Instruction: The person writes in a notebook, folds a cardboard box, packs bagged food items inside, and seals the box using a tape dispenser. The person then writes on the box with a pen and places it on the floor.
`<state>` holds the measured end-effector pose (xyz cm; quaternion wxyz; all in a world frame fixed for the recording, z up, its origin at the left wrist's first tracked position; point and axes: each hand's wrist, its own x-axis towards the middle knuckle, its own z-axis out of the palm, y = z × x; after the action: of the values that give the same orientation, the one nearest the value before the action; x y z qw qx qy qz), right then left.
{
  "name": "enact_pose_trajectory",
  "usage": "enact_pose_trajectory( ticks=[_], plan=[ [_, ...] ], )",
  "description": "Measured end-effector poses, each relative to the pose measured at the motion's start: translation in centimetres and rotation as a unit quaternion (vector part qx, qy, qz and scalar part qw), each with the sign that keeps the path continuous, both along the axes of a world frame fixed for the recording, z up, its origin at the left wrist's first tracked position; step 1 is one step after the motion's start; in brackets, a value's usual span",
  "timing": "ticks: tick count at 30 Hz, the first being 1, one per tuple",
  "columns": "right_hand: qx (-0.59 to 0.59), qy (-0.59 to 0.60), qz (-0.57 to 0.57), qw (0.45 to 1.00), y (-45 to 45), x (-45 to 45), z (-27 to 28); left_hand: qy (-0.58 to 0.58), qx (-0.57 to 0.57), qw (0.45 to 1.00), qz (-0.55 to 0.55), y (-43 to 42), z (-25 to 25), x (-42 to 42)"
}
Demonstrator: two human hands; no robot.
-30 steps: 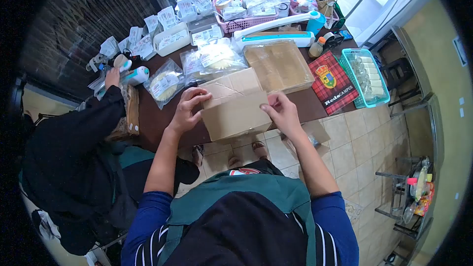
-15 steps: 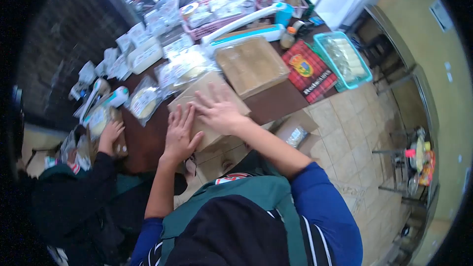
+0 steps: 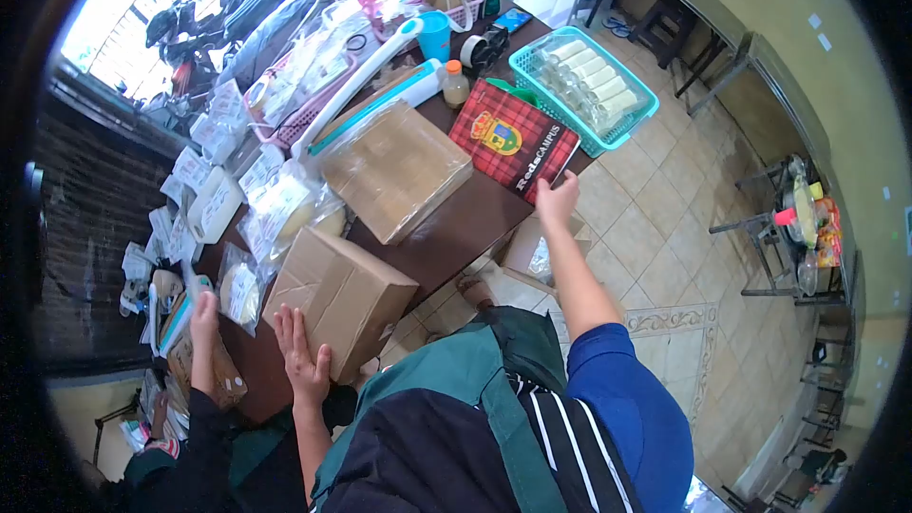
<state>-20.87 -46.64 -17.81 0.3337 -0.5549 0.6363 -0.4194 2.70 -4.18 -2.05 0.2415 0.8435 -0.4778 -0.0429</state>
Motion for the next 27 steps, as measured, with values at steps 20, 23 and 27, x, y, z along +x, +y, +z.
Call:
enact_pose_trajectory(
  ticks=[20, 23, 27],
  plan=[
    [-0.202, 0.101, 0.421, 0.878, 1.8, -3.2, 2.3, -0.024, -0.005, 0.999, 0.028, -1.0, -0.2, -0.5],
    [-0.241, 0.203, 0.483, 0.817, 1.5, -3.7, 4.3, -0.027, -0.003, 0.999, 0.033, -1.2, -0.1, -0.6],
    [-0.154, 0.103, 0.286, 0.94, 1.0, -4.9, 1.7, -0.025, -0.002, 0.999, 0.036, -1.3, -0.1, -0.6]
  ],
)
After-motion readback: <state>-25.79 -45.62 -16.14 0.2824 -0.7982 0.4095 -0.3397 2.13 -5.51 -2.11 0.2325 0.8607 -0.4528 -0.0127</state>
